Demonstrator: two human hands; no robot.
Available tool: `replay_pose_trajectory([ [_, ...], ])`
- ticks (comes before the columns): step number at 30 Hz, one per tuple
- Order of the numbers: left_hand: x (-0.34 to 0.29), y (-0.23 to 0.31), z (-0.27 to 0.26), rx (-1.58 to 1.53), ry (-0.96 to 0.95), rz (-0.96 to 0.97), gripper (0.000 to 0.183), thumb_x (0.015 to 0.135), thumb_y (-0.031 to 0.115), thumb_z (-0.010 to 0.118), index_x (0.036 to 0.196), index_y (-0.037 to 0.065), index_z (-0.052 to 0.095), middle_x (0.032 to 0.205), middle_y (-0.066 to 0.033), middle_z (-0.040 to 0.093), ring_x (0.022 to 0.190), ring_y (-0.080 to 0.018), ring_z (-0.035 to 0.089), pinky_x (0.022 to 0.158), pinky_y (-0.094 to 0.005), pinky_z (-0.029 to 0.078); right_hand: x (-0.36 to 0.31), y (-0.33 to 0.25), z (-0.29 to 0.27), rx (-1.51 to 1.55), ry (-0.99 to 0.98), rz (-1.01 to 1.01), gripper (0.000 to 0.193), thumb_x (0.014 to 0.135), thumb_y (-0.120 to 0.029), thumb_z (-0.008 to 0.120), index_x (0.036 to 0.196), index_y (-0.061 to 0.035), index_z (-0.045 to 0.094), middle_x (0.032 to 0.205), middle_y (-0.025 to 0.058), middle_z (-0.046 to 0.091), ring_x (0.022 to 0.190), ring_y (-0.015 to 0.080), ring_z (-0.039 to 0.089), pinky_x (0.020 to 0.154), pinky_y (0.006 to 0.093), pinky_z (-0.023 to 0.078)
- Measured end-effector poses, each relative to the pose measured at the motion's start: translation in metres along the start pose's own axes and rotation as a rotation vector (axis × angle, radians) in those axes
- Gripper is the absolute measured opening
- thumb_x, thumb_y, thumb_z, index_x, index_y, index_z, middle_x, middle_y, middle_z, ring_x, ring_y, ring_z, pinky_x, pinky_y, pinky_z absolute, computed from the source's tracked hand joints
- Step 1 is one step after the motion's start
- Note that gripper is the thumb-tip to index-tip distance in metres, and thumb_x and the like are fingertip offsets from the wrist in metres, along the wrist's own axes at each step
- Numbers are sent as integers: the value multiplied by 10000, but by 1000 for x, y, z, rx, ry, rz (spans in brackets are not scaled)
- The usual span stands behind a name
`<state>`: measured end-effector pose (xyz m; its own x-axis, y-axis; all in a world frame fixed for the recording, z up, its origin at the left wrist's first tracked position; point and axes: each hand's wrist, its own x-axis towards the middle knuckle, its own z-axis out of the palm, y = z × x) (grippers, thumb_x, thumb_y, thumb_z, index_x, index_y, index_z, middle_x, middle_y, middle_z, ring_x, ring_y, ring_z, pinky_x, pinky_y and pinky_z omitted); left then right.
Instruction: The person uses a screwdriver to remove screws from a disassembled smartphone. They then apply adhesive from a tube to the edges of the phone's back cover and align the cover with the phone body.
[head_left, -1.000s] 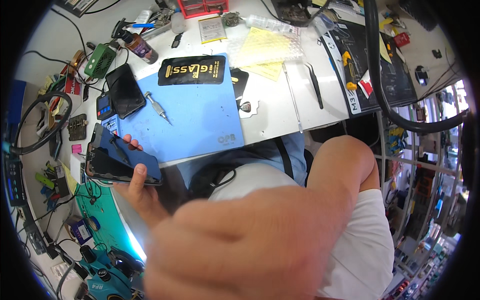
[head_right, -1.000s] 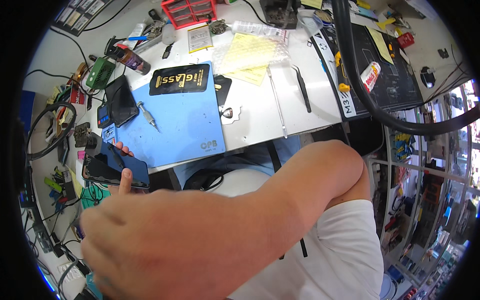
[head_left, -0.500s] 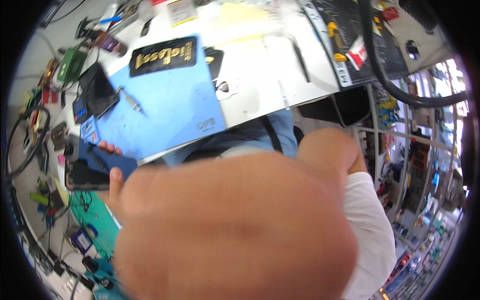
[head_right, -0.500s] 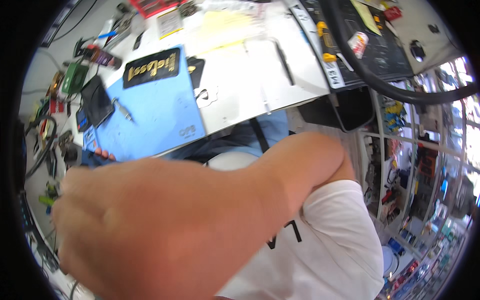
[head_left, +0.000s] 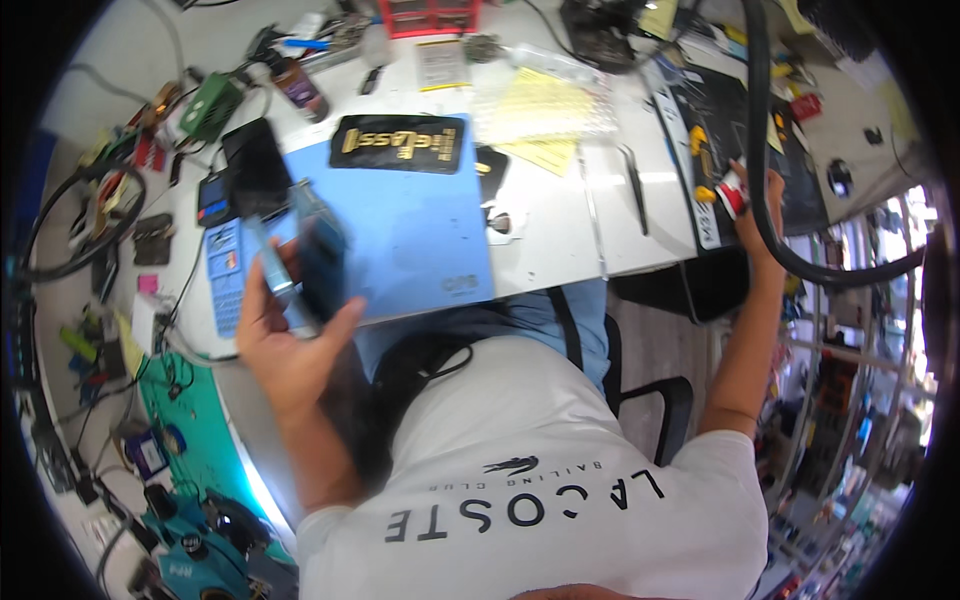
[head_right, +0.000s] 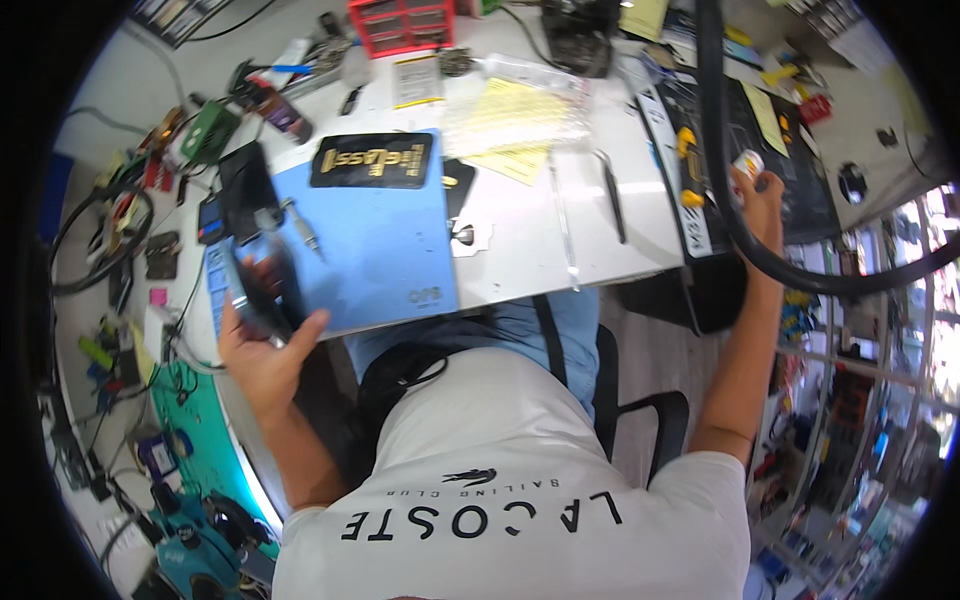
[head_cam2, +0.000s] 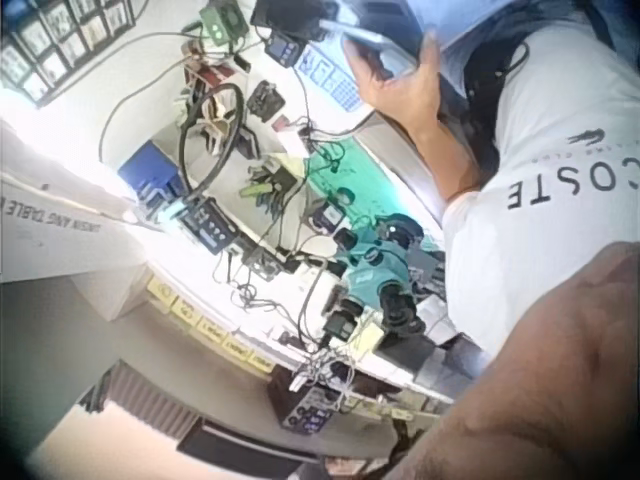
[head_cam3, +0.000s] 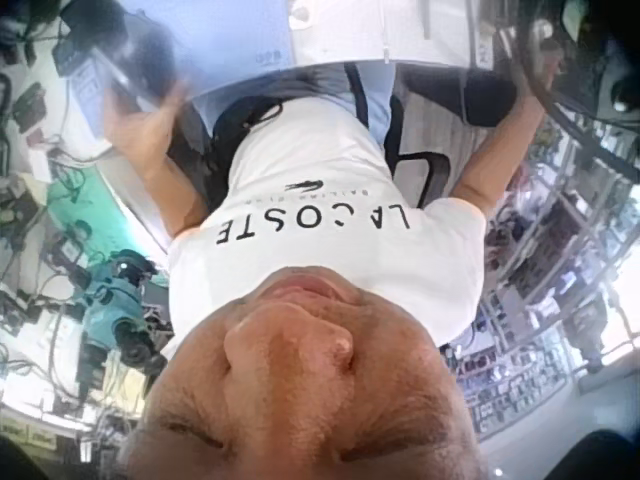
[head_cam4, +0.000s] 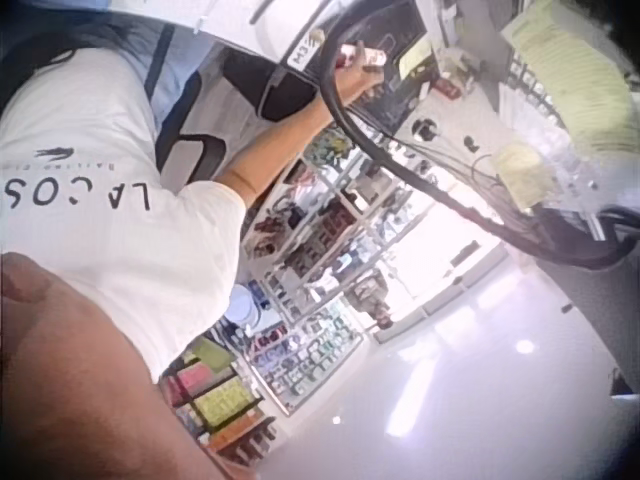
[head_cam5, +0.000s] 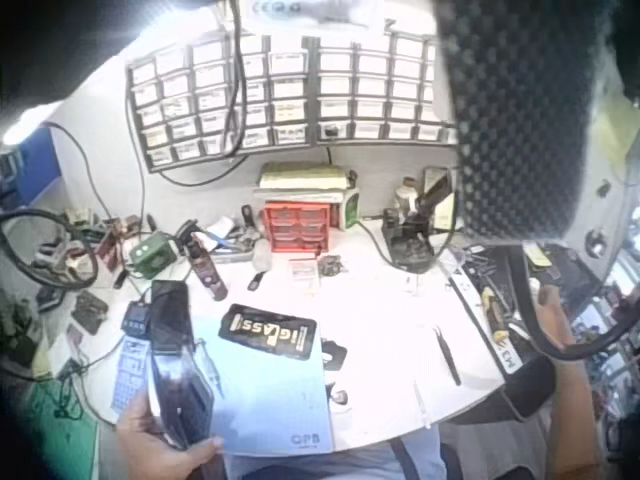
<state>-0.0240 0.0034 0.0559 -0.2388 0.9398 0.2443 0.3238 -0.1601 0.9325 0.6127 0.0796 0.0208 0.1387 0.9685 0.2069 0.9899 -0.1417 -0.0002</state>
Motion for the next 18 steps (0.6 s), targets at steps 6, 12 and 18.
replay_pose_trajectory([
  [6, 8, 15, 14, 346, -125, 277, 817, 581, 8, 907, 1357, -10, 651, 1161, -156, 729, 1051, -297, 703, 945, -378, 564, 7, 27, 6, 65, 57, -112, 403, 955, -186, 706, 1347, -101, 665, 1500, 303, 387, 1319, 489, 554, 1125, 466, 463],
  [12, 8, 11, 14, 410, -221, 353, 810, 560, -24, 887, 1335, 1, 651, 1154, -167, 721, 1018, -332, 689, 905, -384, 563, -66, -43, -2, 554, 643, 89, 331, 1065, -211, 668, 1280, 34, 616, 1137, 197, 703, 1060, 296, 689, 970, 383, 532],
  [18, 14, 18, 24, 404, -384, 426, 762, 580, -60, 856, 1313, -7, 652, 1171, -171, 716, 1036, -369, 671, 905, -429, 561, -102, -198, -30, 1453, 632, 247, 604, 1122, -525, 470, 1288, 50, 553, 940, 174, 702, 636, 221, 670, 586, 312, 563],
])
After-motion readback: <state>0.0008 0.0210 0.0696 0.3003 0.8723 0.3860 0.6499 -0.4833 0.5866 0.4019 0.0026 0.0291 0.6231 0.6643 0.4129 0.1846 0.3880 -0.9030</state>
